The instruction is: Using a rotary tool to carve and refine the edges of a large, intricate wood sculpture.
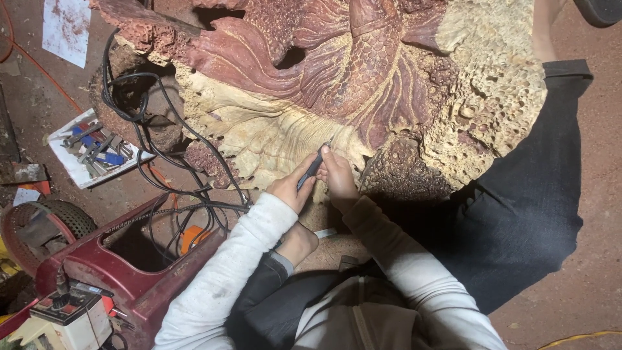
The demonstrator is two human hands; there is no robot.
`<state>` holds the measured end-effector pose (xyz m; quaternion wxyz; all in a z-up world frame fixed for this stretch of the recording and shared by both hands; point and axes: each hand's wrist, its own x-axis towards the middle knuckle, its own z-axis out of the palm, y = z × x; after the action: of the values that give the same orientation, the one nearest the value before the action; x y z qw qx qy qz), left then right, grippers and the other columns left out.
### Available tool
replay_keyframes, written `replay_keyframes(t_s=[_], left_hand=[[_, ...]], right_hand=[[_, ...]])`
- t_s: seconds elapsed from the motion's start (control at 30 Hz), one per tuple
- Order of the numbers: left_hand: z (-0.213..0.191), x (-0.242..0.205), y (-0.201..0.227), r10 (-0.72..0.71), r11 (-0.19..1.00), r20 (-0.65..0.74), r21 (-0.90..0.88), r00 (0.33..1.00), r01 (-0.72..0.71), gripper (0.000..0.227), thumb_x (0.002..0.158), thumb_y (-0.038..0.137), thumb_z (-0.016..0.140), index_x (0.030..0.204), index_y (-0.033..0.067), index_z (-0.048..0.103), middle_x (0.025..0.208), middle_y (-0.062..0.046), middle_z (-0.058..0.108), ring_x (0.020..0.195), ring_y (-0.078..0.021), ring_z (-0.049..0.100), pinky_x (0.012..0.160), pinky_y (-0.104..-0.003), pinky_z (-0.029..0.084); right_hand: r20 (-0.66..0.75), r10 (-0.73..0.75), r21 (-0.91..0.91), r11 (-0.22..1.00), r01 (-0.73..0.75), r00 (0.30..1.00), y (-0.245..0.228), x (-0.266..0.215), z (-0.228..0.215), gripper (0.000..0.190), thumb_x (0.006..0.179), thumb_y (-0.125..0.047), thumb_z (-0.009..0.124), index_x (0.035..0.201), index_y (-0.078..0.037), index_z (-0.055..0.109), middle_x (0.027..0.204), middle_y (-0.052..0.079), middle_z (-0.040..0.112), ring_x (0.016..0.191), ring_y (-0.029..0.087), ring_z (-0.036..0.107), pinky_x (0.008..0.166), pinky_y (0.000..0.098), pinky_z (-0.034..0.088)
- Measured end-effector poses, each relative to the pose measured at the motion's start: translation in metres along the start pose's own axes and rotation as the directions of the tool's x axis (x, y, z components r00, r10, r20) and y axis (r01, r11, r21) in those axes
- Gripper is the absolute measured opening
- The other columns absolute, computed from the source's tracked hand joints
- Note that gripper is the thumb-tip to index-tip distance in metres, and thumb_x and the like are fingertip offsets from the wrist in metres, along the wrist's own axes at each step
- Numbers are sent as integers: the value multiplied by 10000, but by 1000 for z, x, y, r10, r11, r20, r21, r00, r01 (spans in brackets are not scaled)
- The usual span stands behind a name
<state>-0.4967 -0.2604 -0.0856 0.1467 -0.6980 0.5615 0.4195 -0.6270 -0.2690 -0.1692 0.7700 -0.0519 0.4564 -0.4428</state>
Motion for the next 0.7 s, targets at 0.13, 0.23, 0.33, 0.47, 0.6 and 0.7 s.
replay_keyframes(t_s=[0.13,0.23,0.33,0.47,0.6,0.7], left_hand=[[2,-3,-1,-8,1000,-16,-4,1000,7,553,993,531,475,1499,619,271,1290,-87,706,1158,-343,681,1045,-442,535],[1,-7,2,-7,1000,-16,-28,1000,7,561,991,507,485,1503,605,275,1278,-111,709,1163,-359,675,1040,-448,536],[3,-8,0,-17,1000,-17,-14,1000,17,549,992,521,475,1498,613,282,1264,-112,715,1156,-357,678,1039,-444,537],[8,-9,-3,-25,1000,-26,-1,999,25,555,992,526,472,1500,619,270,1243,-115,723,1147,-351,684,1036,-440,540],[13,-12,-4,-42,999,-42,-10,998,41,556,991,531,478,1498,624,271,1192,-116,740,1129,-348,693,1031,-432,544],[9,-20,3,-48,998,-31,-43,998,47,566,997,511,477,1511,602,258,1202,-147,732,1136,-372,684,1036,-452,538]], right_hand=[[13,2,29,1000,-3,1000,-6,-7,7,362,1066,-354,556,853,-62,556,585,-110,236,432,-25,307,447,147,415],[-14,37,-25,999,-38,999,1,-4,2,394,1051,-394,564,945,-17,609,585,-50,383,476,52,540,524,234,551],[-18,49,-20,999,-50,999,6,-3,0,407,1050,-389,568,989,10,618,592,-46,401,493,58,572,552,259,582],[-9,77,-51,996,-77,997,30,10,-15,443,1045,-423,566,1023,12,646,641,50,587,564,141,681,567,308,614],[4,98,-69,993,-97,995,41,15,-24,452,1046,-437,552,1054,5,646,737,122,699,627,187,733,563,314,627],[5,114,-84,990,-113,993,43,14,-26,464,1047,-450,542,1062,1,647,801,137,733,665,186,748,575,309,632]])
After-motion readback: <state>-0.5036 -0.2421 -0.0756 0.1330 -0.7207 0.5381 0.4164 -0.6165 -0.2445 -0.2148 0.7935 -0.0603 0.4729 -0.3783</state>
